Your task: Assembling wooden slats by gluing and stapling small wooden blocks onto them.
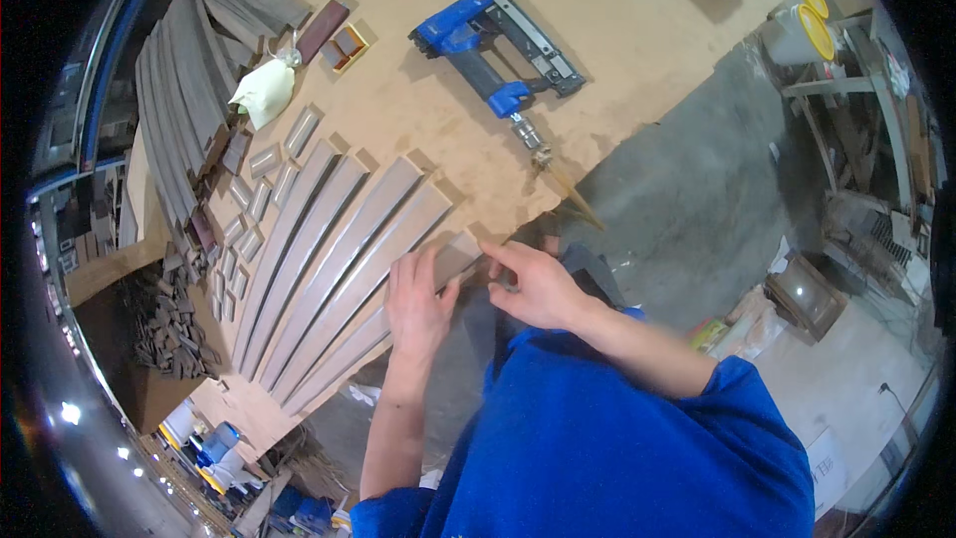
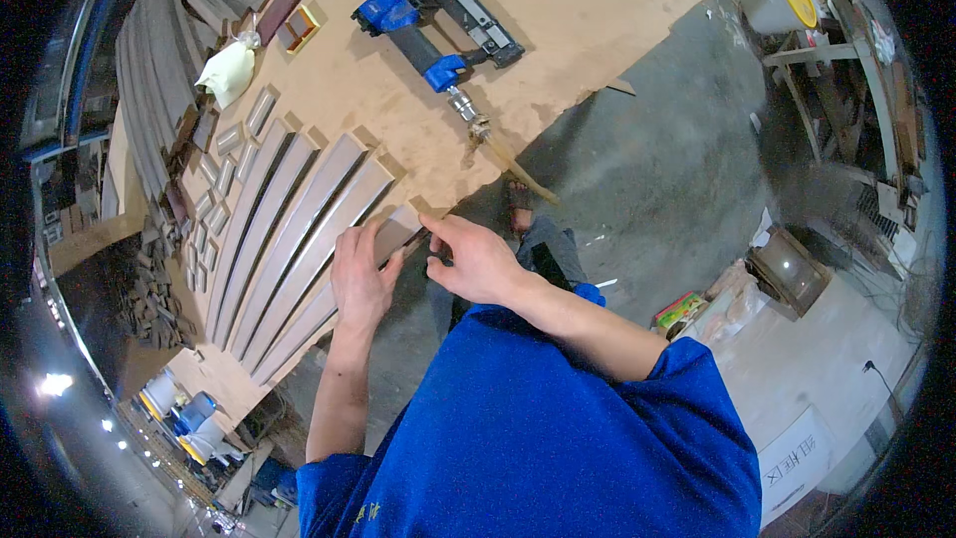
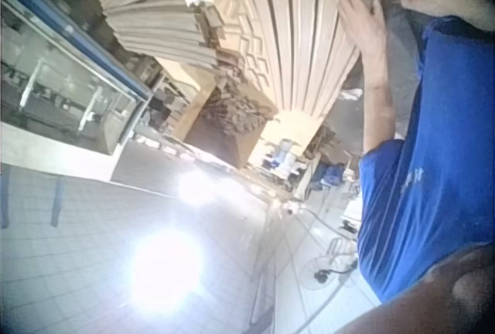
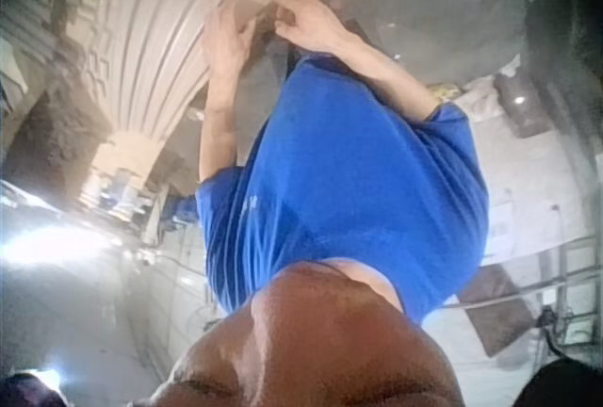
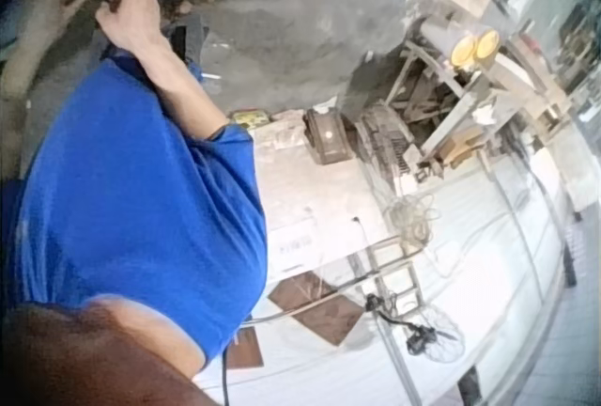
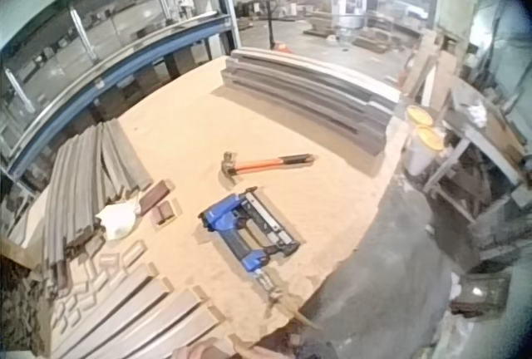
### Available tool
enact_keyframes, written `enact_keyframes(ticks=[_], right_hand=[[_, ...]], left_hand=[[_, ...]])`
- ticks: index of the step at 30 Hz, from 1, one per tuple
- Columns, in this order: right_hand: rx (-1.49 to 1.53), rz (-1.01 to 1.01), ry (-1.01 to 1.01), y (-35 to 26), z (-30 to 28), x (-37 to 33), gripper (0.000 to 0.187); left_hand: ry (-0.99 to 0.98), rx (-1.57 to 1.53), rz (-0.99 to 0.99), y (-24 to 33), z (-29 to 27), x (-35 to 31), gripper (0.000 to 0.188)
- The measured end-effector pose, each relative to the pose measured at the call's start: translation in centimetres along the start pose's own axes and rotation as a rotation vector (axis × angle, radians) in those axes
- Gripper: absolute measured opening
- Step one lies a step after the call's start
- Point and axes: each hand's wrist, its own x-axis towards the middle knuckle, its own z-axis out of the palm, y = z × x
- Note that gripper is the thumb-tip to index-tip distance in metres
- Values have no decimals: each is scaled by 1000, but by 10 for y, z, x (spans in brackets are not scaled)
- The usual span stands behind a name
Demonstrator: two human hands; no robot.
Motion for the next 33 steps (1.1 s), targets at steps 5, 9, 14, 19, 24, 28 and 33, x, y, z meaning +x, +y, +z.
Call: enact_keyframes(ticks=[5, 9, 14, 19, 24, 28, 33], right_hand=[[-78, -39, -72, -1, -22, 12, 52], [-169, -102, 273, -32, -64, 85, 34], [-572, -329, 544, -39, -79, 186, 39], [-606, 43, 486, -48, -79, 212, 62], [-294, -95, 439, -69, -116, 187, 70], [206, 184, 191, -100, -152, 105, 54], [466, 214, -255, -122, -129, 39, 74]], left_hand=[[17, 6, 31, 0, 0, 1, 56], [46, 13, 43, -2, -1, -3, 55], [49, -8, 45, -3, 1, 0, 55], [95, -29, 27, -6, 0, -5, 53], [100, -25, 50, -14, 5, -12, 52], [123, -44, 57, -17, 10, -13, 51], [39, -59, 50, -18, 6, -12, 51]])
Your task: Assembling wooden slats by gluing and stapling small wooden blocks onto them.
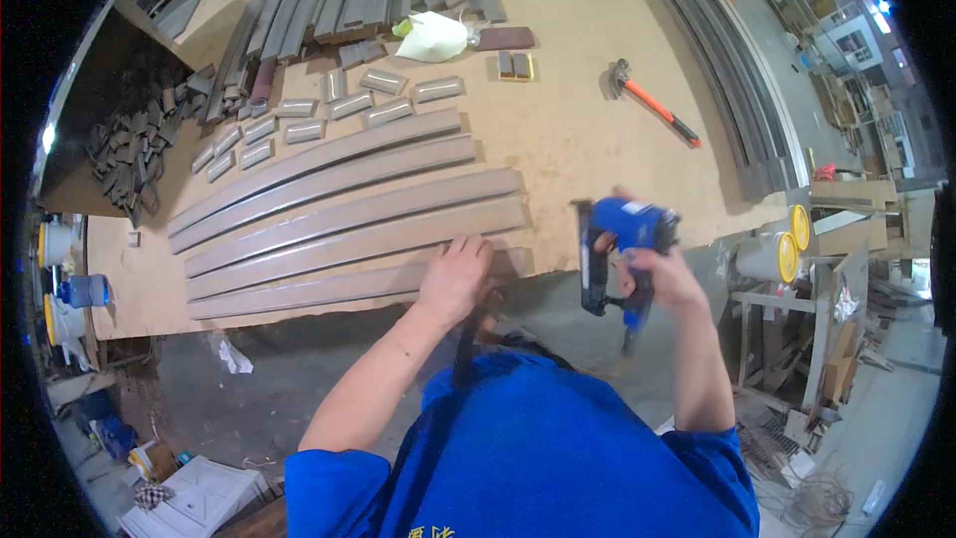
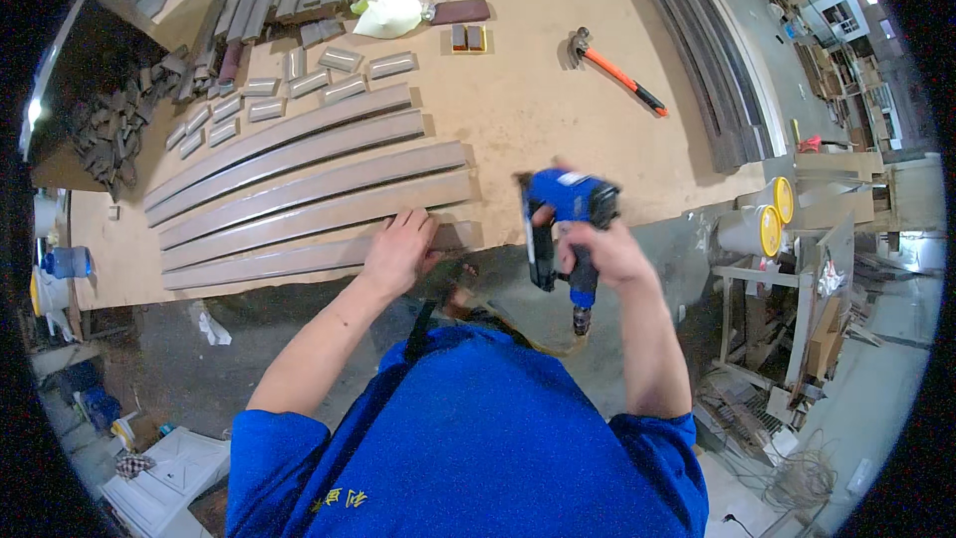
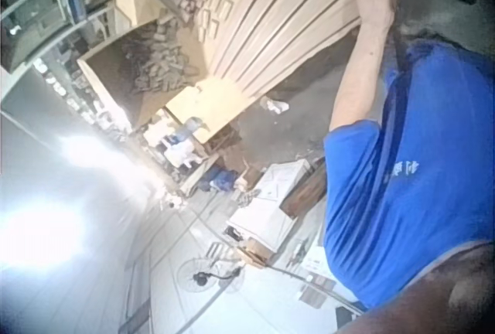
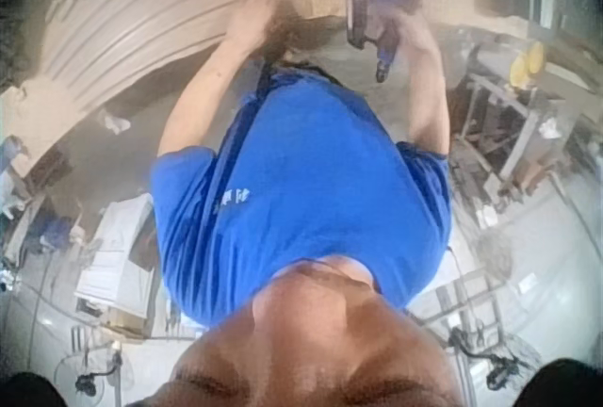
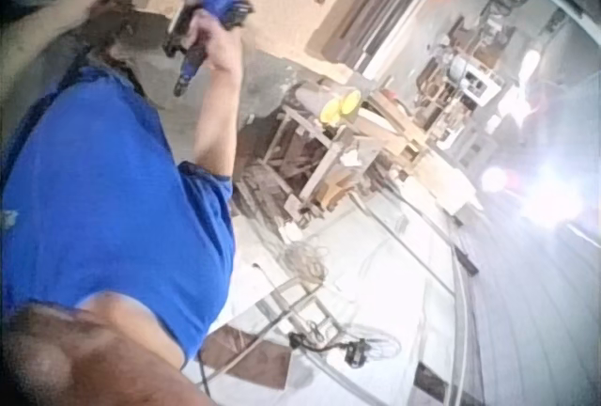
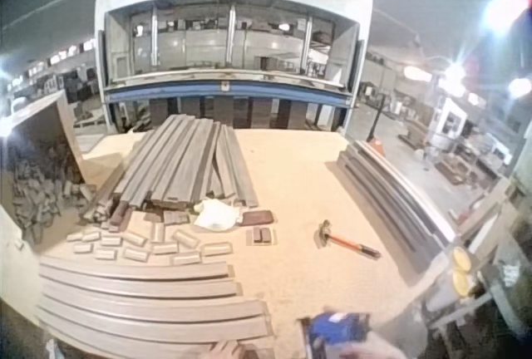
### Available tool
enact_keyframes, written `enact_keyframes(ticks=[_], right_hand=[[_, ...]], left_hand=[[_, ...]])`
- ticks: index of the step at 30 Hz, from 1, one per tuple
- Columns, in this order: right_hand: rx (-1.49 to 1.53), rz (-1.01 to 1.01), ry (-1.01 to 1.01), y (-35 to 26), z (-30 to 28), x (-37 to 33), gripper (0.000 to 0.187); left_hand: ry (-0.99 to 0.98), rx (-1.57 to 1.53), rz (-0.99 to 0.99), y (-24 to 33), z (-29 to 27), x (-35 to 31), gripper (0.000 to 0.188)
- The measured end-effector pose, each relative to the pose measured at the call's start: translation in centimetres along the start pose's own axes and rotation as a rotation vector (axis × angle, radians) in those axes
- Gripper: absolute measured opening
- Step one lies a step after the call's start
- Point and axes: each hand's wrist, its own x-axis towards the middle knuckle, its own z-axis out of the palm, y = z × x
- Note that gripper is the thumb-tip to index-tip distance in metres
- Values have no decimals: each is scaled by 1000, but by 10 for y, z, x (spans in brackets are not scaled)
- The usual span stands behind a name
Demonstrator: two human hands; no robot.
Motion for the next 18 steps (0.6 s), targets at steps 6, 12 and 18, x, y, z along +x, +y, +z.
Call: enact_keyframes(ticks=[6, 12, 18], right_hand=[[-554, 240, -30, 12, 56, 7, 63], [-618, 261, -38, 20, 60, 25, 58], [-623, 269, -31, 18, 65, 28, 57]], left_hand=[[76, -1, 26, -4, 12, 2, 49], [102, -34, 55, -8, 13, 1, 42], [76, -146, 44, -8, 7, -1, 39]])
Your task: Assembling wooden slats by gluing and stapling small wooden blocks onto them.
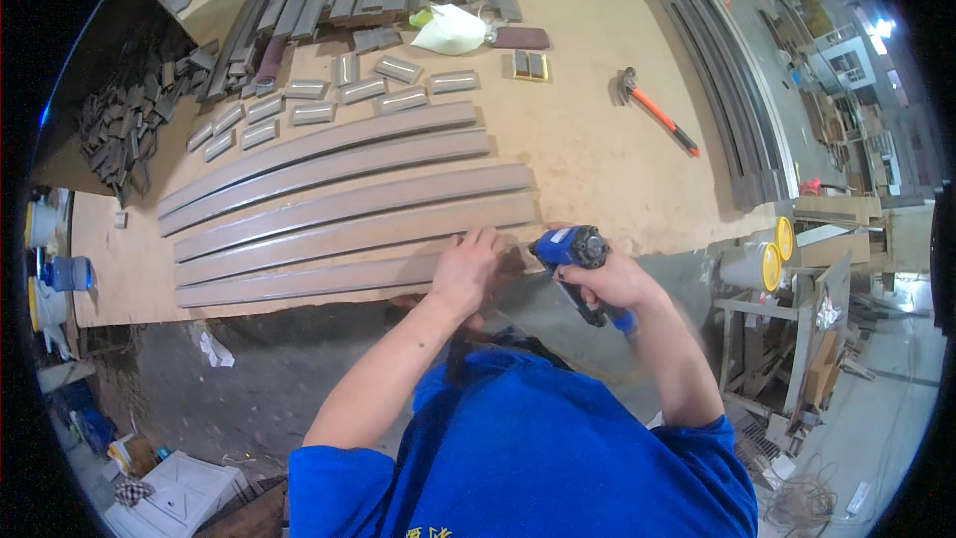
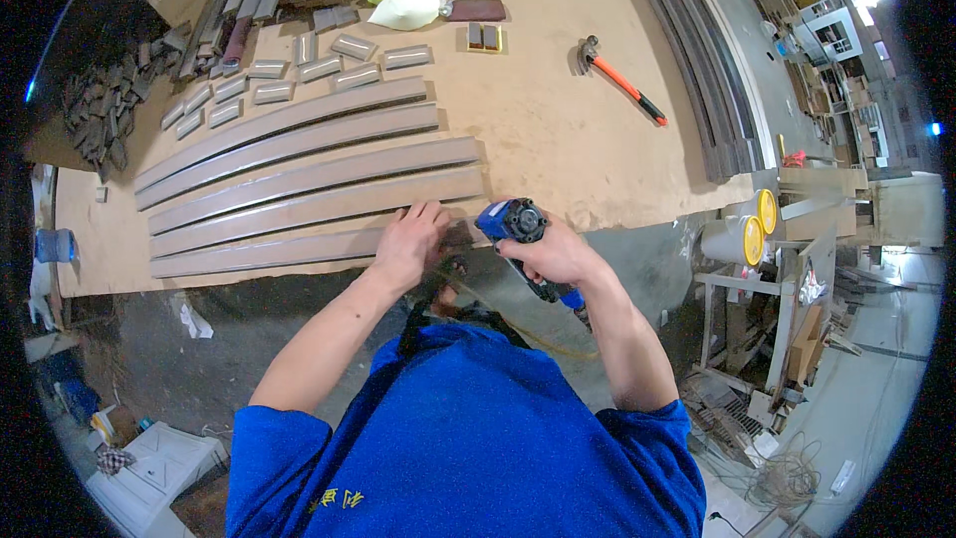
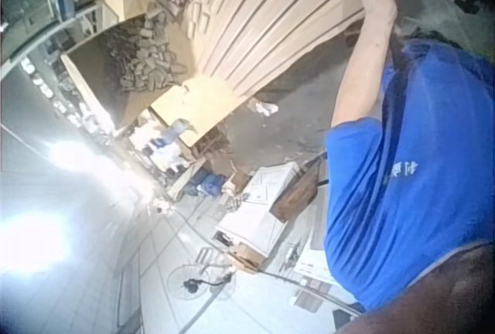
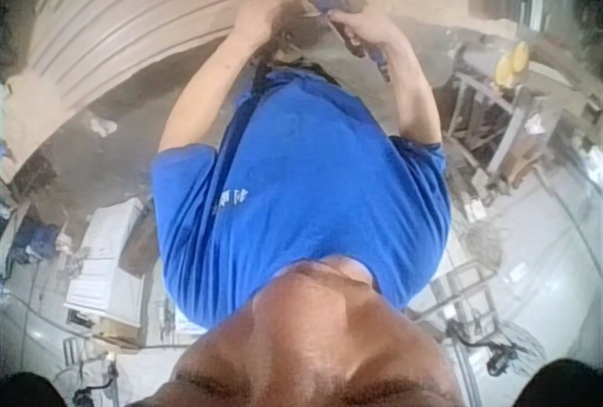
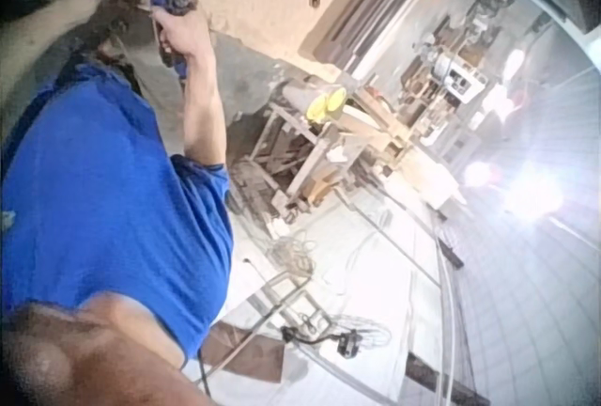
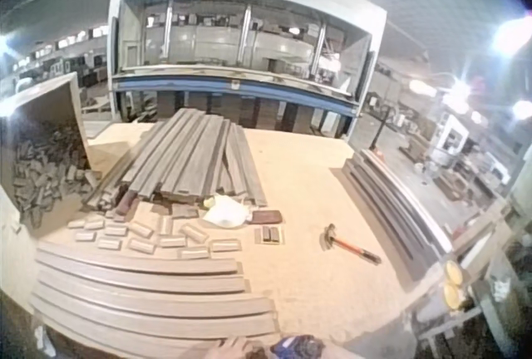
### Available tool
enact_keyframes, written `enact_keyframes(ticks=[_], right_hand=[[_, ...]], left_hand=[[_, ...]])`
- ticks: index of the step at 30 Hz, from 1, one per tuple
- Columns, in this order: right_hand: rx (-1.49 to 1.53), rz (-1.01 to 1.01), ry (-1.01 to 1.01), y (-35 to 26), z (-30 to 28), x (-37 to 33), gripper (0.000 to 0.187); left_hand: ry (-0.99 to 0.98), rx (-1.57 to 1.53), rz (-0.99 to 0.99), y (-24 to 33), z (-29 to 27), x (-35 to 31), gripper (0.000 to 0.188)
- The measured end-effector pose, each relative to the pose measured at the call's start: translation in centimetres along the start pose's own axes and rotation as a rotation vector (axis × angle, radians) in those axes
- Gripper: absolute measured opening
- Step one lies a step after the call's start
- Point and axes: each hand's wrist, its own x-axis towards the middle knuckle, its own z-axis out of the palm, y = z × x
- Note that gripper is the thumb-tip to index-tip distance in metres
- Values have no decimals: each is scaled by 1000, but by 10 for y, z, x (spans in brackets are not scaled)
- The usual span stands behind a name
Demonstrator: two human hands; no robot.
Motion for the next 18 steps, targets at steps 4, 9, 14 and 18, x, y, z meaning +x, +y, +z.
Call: enact_keyframes(ticks=[4, 9, 14, 18], right_hand=[[-8, 42, -7, -6, 2, 1, 60], [-7, 48, 17, -9, 4, -6, 64], [-2, 59, 23, 5, 5, -7, 64], [42, 44, -9, 10, 11, -20, 64]], left_hand=[[60, -12, -1, -3, 5, -1, 38], [55, 36, 13, 1, 4, 0, 37], [16, 80, 11, -3, 8, 3, 41], [34, 164, 0, 0, 9, 3, 47]])
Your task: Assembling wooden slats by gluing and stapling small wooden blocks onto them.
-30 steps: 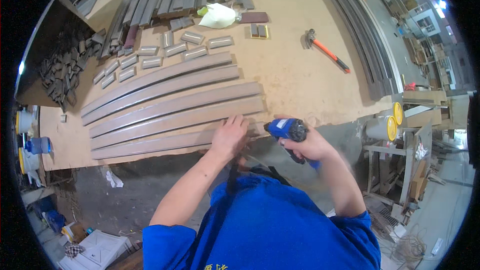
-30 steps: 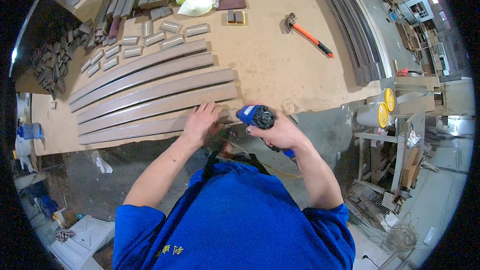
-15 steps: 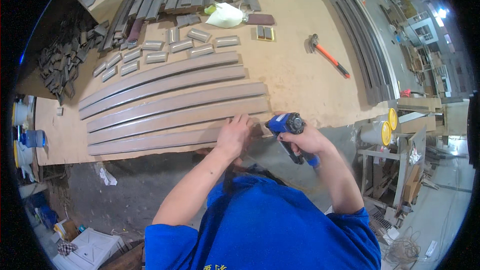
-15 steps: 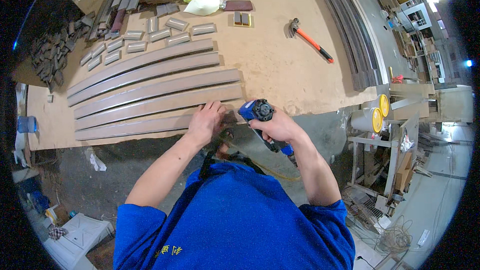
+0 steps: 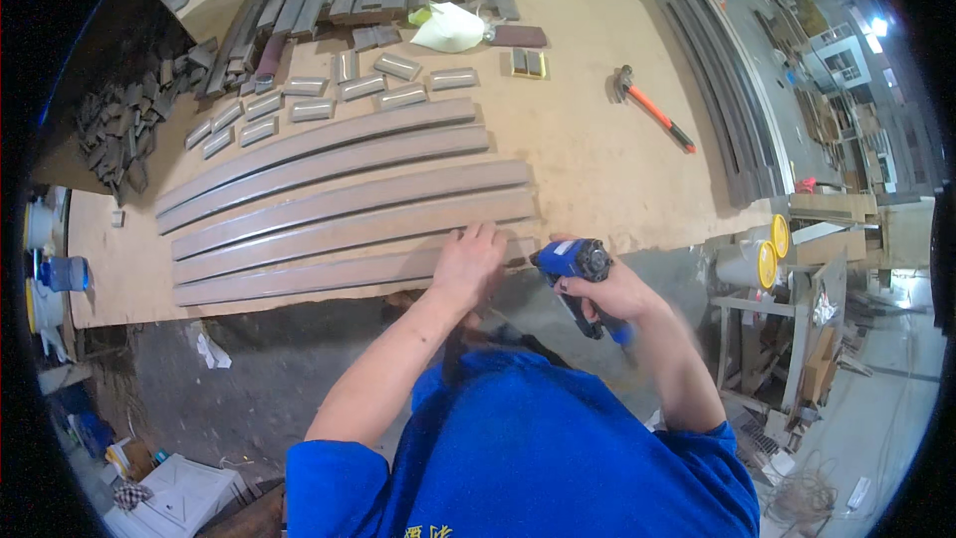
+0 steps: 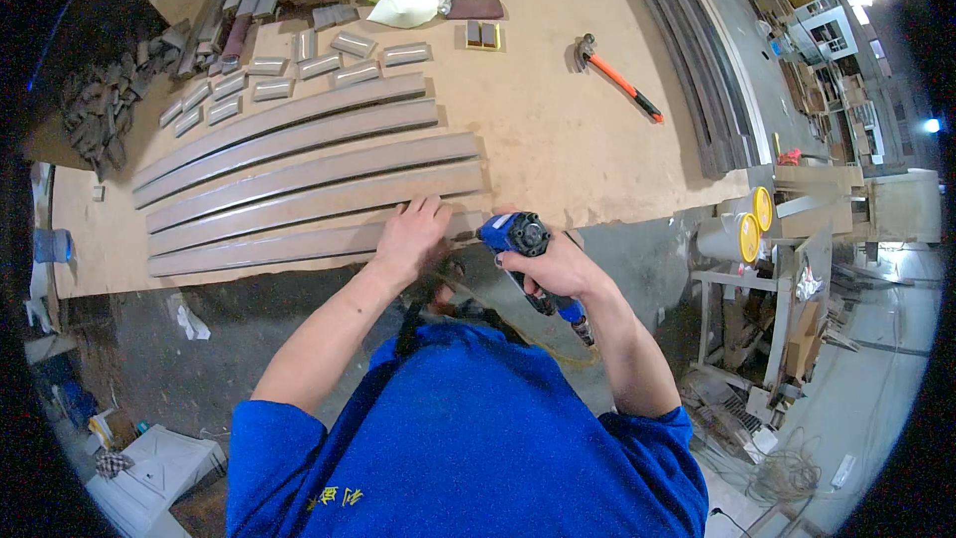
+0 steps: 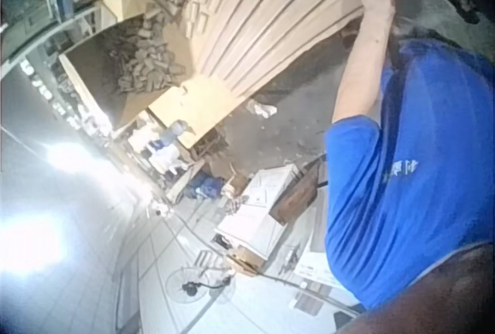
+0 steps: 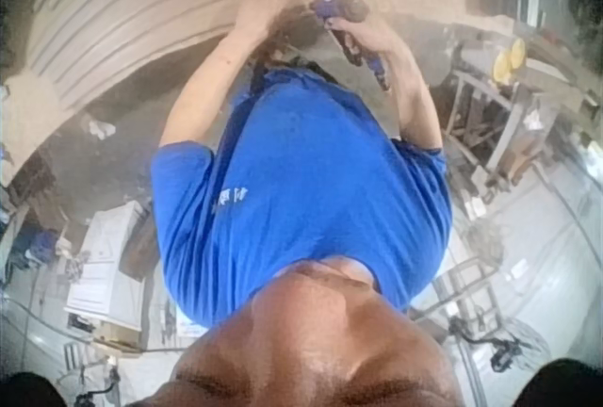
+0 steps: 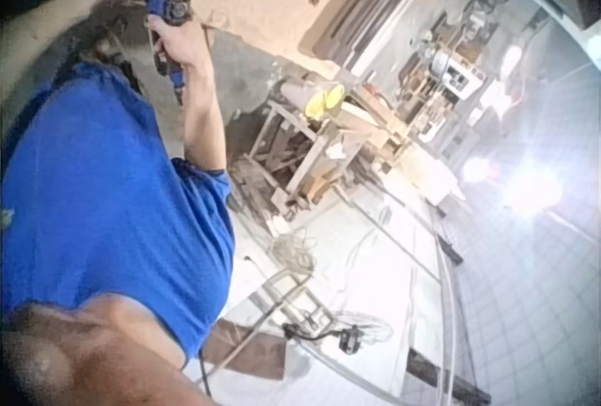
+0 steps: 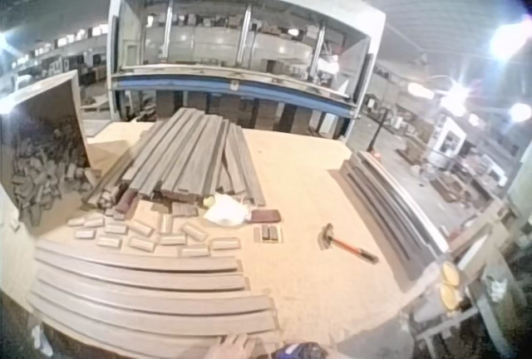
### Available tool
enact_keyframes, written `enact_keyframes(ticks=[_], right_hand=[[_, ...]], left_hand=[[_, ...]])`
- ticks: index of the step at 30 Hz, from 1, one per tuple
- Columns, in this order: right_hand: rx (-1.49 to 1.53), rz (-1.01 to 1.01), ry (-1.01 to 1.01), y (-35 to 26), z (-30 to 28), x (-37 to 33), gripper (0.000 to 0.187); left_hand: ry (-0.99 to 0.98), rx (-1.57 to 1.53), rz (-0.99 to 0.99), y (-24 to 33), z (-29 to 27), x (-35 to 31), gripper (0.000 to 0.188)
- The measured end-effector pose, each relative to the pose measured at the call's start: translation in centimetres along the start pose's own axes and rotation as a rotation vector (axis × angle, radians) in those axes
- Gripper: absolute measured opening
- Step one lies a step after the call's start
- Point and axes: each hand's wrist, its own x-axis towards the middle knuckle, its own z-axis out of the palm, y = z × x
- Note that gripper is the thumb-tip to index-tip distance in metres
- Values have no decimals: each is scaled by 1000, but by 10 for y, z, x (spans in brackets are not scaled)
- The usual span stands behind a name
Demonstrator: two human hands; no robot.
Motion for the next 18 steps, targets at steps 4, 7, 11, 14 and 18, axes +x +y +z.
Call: enact_keyframes(ticks=[4, 7, 11, 14, 18], right_hand=[[-12, -4, 10, 1, 1, -2, 64], [-37, 6, 16, -2, 3, -1, 64], [-64, 24, 22, -6, 4, -3, 64], [-62, 32, 22, -1, 4, -2, 66], [68, -40, 19, 2, 2, -5, 68]], left_hand=[[-16, -9, -5, 2, -3, 0, 38], [-35, -21, -2, 0, -3, 0, 39], [5, -28, 13, -2, 2, -1, 46], [-14, -35, 4, 0, 0, 0, 47], [-53, -28, -6, -4, 3, 0, 43]])
